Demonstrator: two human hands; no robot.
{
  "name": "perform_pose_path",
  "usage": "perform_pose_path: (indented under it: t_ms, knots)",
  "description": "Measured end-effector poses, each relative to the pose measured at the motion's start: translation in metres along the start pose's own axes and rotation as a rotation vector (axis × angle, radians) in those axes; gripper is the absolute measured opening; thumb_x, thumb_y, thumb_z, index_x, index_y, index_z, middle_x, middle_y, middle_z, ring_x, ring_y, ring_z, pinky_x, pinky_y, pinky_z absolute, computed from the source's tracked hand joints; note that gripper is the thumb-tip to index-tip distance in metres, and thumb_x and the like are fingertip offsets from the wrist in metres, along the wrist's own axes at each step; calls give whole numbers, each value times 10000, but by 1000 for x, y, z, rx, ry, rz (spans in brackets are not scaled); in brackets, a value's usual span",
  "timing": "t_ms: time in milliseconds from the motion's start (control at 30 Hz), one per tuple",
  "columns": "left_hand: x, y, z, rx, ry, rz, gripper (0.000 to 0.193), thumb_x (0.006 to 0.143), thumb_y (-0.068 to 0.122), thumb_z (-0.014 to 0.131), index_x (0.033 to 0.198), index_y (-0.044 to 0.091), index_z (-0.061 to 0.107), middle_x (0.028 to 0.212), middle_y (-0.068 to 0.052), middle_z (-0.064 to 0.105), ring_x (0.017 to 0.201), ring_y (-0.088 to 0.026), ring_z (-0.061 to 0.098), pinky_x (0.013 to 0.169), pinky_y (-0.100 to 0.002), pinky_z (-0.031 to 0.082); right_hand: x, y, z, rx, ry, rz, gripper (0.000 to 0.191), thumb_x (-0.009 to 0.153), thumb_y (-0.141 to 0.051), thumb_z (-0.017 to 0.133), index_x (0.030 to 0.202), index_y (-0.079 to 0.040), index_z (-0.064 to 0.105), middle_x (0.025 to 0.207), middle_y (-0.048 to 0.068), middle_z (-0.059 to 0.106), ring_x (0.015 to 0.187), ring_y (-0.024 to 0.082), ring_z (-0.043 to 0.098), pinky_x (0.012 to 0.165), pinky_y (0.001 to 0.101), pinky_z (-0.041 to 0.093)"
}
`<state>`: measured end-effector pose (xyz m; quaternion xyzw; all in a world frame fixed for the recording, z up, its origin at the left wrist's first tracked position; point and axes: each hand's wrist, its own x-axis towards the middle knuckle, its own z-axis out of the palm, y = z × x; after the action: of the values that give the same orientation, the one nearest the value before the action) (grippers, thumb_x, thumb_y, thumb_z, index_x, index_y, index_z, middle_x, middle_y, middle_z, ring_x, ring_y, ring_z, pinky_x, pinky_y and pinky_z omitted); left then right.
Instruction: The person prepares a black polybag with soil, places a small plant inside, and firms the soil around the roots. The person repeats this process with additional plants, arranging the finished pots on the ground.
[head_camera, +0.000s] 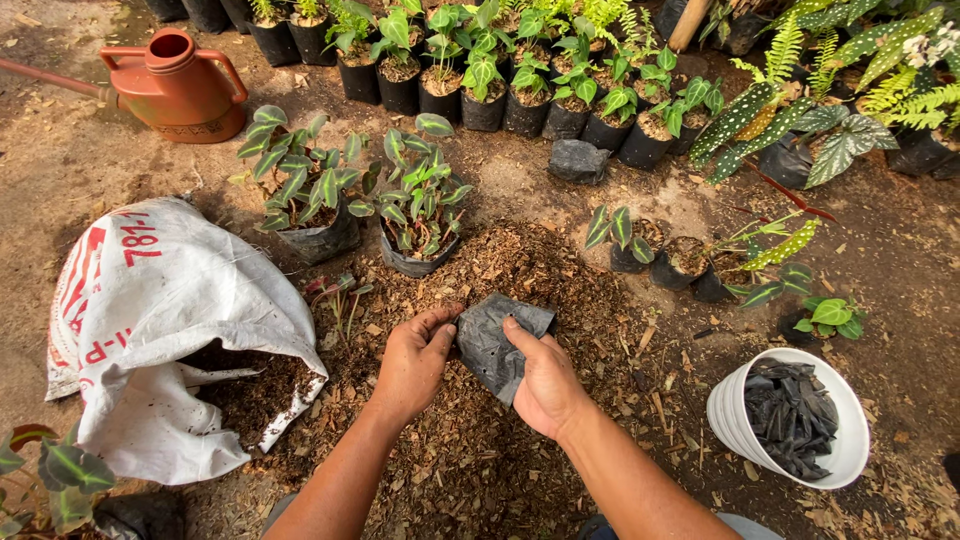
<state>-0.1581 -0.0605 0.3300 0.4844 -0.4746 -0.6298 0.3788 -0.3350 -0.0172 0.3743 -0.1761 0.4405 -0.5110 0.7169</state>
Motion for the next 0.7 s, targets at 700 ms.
perform_pose_path:
  t_ms: [700]
  knots:
    - [-1, 17, -9, -218, -15, -237, 481, 1039, 459, 488, 1224, 80, 719, 911, -3, 685, 800, -142, 580, 696, -329, 477, -9, 20, -6, -1876, -392, -356, 138, 846, -68, 530, 974, -33, 567, 688, 109, 601, 576, 289, 625, 645, 449, 581]
